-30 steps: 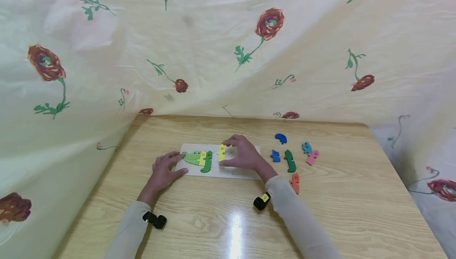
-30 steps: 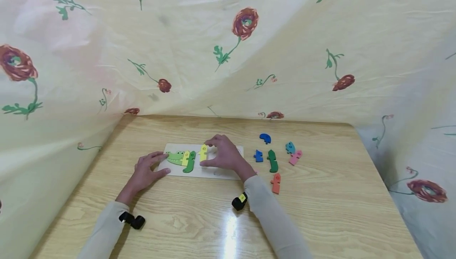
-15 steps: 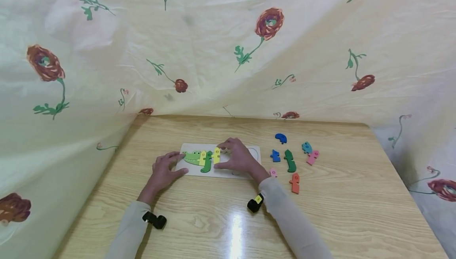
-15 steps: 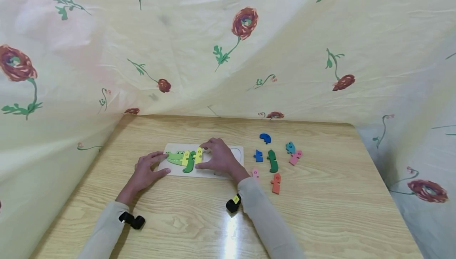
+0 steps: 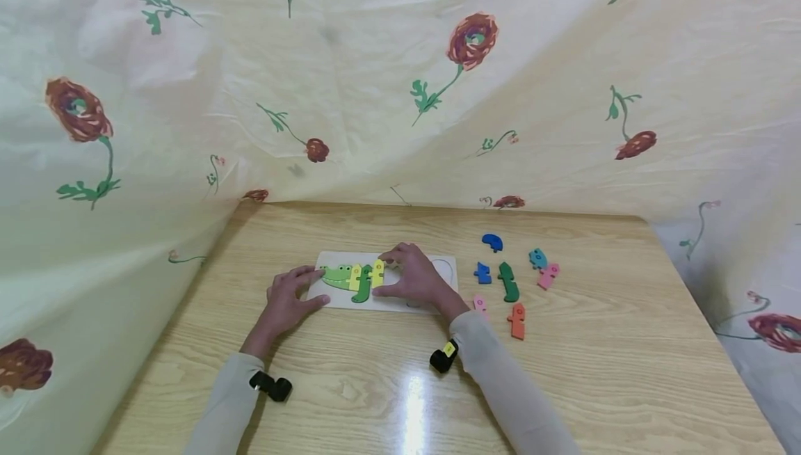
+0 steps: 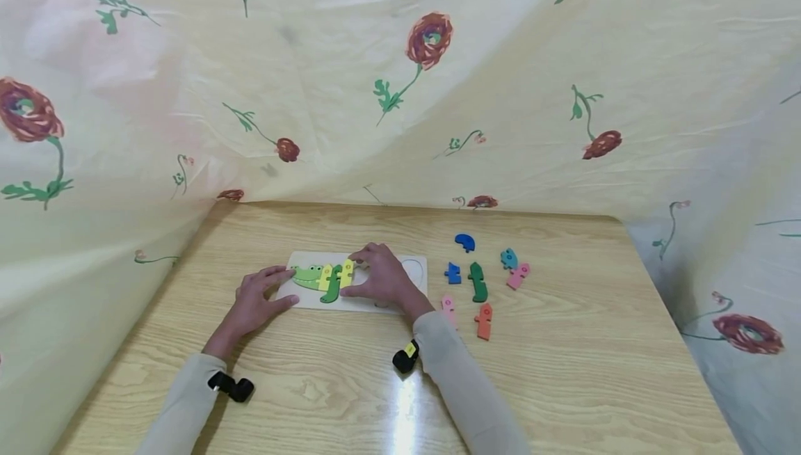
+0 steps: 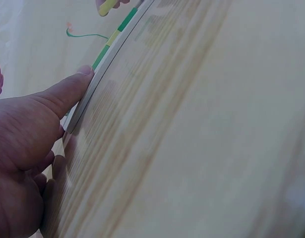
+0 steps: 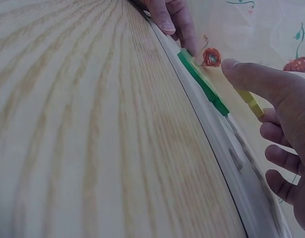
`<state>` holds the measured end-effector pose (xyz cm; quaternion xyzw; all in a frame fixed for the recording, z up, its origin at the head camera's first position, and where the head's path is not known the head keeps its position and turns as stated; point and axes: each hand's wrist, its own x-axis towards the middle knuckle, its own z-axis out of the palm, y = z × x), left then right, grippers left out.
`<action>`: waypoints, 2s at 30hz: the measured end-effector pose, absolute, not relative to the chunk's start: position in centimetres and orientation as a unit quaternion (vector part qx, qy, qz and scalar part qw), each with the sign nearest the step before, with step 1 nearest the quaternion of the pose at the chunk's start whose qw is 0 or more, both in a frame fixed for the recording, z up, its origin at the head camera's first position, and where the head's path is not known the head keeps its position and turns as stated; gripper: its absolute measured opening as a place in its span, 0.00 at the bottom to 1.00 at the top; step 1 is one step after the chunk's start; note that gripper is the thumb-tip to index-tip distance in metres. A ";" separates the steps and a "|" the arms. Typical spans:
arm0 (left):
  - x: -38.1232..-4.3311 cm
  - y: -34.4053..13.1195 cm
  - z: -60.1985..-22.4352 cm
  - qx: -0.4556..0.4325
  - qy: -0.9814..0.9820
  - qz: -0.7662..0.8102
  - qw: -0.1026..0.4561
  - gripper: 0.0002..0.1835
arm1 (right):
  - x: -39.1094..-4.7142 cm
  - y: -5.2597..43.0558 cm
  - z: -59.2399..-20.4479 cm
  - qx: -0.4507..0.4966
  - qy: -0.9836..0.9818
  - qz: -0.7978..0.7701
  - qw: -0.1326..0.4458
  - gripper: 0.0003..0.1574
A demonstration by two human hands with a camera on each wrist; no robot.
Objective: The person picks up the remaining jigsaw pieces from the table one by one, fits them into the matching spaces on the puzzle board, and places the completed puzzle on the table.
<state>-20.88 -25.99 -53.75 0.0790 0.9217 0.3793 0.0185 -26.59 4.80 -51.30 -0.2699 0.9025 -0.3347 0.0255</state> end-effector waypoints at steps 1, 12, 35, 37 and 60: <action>-20.9 -26.0 -53.8 0.080 0.922 0.379 0.018 0.35 | -26.6 4.8 -51.3 -0.270 0.903 -0.334 0.025 0.45; -21.0 -25.9 -53.6 0.080 0.923 0.377 0.020 0.35 | -26.8 4.6 -51.6 -0.263 0.909 -0.321 0.027 0.46; -20.4 -26.4 -53.6 0.063 0.925 0.373 0.027 0.35 | -26.8 3.6 -52.5 -0.263 0.916 -0.300 0.036 0.46; -20.5 -26.4 -53.6 0.065 0.925 0.374 0.025 0.35 | -26.8 3.5 -52.5 -0.265 0.917 -0.295 0.035 0.46; -20.7 -25.8 -53.5 0.073 0.923 0.378 0.026 0.34 | -26.8 4.0 -52.0 -0.258 0.929 -0.259 0.050 0.48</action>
